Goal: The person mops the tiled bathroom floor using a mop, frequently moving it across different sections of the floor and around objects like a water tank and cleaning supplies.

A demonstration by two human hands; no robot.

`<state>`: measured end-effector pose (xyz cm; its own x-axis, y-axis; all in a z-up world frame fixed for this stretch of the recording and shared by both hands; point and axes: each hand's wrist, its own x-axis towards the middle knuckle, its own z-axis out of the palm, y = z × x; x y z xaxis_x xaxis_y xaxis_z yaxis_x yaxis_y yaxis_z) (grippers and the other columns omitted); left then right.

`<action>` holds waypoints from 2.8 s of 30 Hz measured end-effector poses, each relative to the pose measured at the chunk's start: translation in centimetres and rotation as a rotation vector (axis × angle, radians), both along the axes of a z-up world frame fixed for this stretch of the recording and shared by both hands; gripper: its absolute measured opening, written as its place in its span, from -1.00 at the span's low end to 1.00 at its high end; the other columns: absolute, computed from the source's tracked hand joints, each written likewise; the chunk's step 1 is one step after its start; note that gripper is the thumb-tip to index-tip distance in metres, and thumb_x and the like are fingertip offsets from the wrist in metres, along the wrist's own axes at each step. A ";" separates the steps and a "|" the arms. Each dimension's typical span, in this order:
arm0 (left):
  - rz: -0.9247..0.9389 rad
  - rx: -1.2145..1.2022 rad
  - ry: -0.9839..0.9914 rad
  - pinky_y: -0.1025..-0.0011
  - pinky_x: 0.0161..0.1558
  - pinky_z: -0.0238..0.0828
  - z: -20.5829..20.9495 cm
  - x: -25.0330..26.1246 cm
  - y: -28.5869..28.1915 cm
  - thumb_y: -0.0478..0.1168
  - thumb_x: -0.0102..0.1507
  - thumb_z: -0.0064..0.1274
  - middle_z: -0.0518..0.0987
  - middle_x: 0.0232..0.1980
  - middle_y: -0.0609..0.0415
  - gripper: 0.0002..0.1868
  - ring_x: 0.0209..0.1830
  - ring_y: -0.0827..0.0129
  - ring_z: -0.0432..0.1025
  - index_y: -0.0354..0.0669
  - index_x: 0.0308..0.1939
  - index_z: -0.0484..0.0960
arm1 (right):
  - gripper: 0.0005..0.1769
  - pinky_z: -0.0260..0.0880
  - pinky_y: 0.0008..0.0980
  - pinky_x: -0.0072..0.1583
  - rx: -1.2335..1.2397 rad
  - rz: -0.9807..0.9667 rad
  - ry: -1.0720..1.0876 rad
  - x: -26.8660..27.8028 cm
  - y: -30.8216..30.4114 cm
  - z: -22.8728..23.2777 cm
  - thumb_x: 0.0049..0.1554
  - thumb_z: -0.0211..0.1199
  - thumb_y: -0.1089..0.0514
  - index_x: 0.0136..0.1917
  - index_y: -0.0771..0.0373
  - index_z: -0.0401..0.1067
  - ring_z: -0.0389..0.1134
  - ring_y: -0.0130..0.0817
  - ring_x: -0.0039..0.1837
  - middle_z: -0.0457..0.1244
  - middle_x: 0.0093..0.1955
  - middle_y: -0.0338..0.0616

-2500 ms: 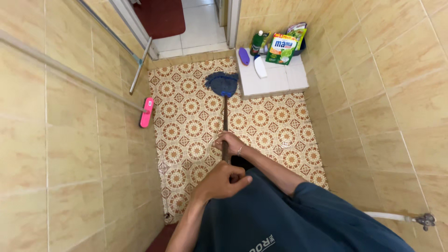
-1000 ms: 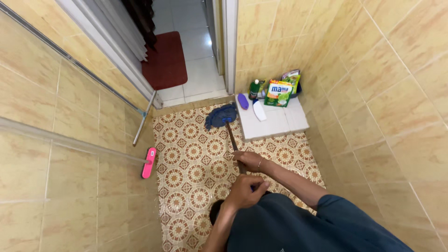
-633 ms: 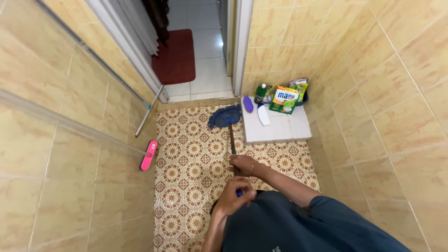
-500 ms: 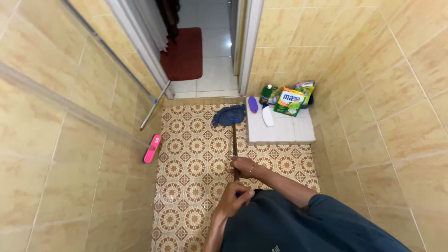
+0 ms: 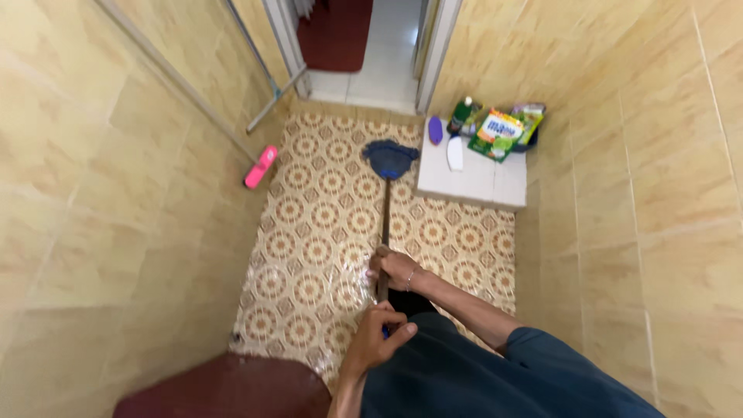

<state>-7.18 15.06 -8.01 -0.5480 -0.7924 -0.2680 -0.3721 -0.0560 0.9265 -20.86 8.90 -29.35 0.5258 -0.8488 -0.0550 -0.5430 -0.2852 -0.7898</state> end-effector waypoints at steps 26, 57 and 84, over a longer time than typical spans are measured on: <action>-0.060 0.036 -0.175 0.22 -0.56 0.14 0.2 -14.4 1.4 -0.04 0.37 0.08 0.40 -0.69 -0.10 -0.53 -0.77 0.18 0.22 -0.28 -0.55 0.57 | -0.75 0.41 -0.05 0.19 -0.021 -0.035 0.013 -9.4 2.5 -6.2 0.26 0.14 0.04 0.00 0.28 0.45 0.28 0.09 0.39 0.22 0.33 0.08; 0.553 -0.079 -0.156 0.29 -0.61 -0.05 -8.3 -23.9 -3.6 -0.08 0.33 0.09 0.27 -0.78 0.13 -0.48 -0.77 0.49 0.07 -0.29 -0.68 0.50 | -0.50 0.37 -0.03 0.20 0.146 0.150 0.092 -16.1 -9.5 -9.5 0.20 0.22 -0.26 0.05 0.22 0.50 0.35 0.14 0.14 0.18 0.26 0.14; 0.675 0.000 -0.107 0.39 -0.63 -0.07 1.3 -16.5 14.1 -0.13 0.31 0.18 0.26 -0.80 0.12 -0.45 -0.75 0.59 0.07 -0.38 -0.69 0.41 | -0.64 0.43 0.03 0.01 -0.111 0.361 0.135 -8.1 8.6 1.6 0.27 0.12 -0.11 -0.10 0.18 0.53 0.41 0.10 0.11 0.30 0.21 0.17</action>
<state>-23.67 29.19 -6.75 0.0958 -0.9512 -0.2934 -0.3451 -0.3082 0.8865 -29.01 17.49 -27.72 0.7857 -0.6154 -0.0626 -0.4891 -0.5561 -0.6719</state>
